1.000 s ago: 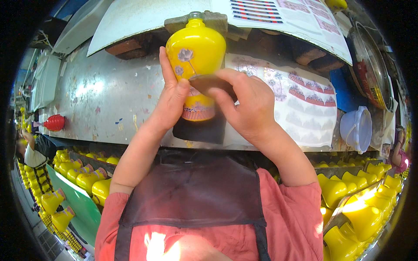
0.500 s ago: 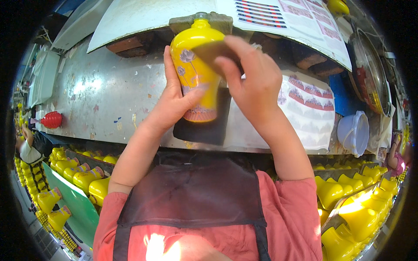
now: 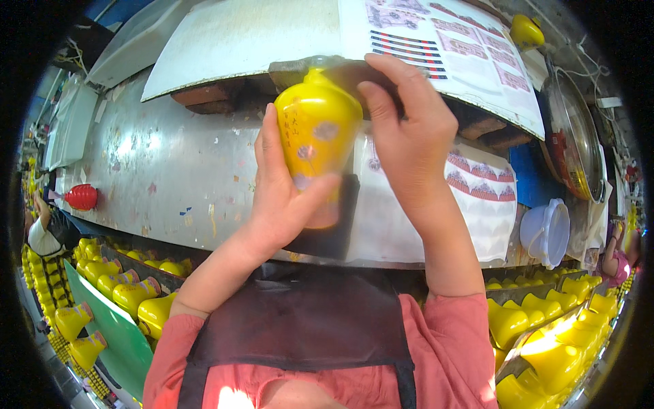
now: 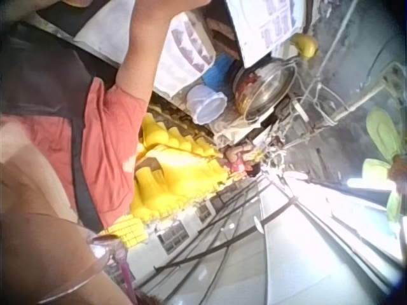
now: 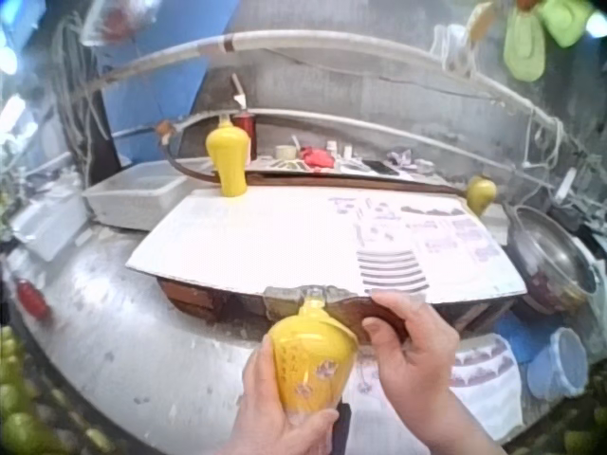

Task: The person picks up a yellow plastic bottle and applies a printed label to its body, smoothing it down. They then apply a smaller seal to the bottle's neck and place the finished bottle on a nearby tray.

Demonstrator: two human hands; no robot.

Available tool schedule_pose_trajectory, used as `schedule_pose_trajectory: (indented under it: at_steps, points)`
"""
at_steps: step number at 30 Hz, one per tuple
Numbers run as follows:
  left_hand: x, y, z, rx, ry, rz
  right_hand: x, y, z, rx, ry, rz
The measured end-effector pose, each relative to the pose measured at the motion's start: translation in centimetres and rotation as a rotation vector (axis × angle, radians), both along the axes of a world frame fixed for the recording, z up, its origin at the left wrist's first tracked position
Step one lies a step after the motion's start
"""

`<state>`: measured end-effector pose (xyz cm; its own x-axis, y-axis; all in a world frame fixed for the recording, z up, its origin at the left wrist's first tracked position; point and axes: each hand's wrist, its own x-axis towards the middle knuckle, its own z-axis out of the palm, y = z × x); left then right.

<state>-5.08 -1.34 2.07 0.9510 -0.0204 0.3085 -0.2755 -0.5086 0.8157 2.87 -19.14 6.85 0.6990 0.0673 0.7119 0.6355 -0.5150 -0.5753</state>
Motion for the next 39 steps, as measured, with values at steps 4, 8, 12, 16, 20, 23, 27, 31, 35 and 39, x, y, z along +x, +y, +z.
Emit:
schedule_pose_trajectory:
  at_steps: [4,8,12,16,20,23,27,31,35,39]
  points:
    - [2.1,0.5,0.0,-0.121,0.03,0.026,0.2,-1.1,0.8,0.386,0.489,0.182]
    - [3.5,0.3,-0.2,-0.183,-0.106,-0.002,-1.2,-1.0,0.9,0.097,0.621,0.16]
    - [4.6,0.3,0.5,-0.155,-0.182,0.08,-1.4,0.3,0.3,0.163,0.715,0.243]
    - [6.2,0.4,1.2,-0.217,-0.135,0.071,-1.0,0.7,0.3,0.115,0.717,0.221]
    - [6.6,0.4,1.1,-0.21,-0.157,0.072,-1.0,1.1,0.4,0.013,0.72,0.183]
    - [6.4,0.5,0.8,-0.244,-0.139,0.072,-0.9,1.5,0.3,-0.021,0.663,0.14]
    - [6.3,0.9,0.4,-0.369,-0.05,0.003,-1.0,1.3,0.2,-0.034,0.561,0.138]
    - [5.7,1.0,-0.1,-0.544,0.05,-0.042,-1.4,0.9,0.2,-0.251,0.255,0.189]
    - [5.3,1.0,-0.8,-0.41,-0.05,-0.062,-1.2,1.2,0.3,-0.441,0.089,0.217]
    - [5.3,0.4,-1.1,-0.618,-0.066,-0.05,-0.9,0.9,1.1,-0.442,0.21,0.229]
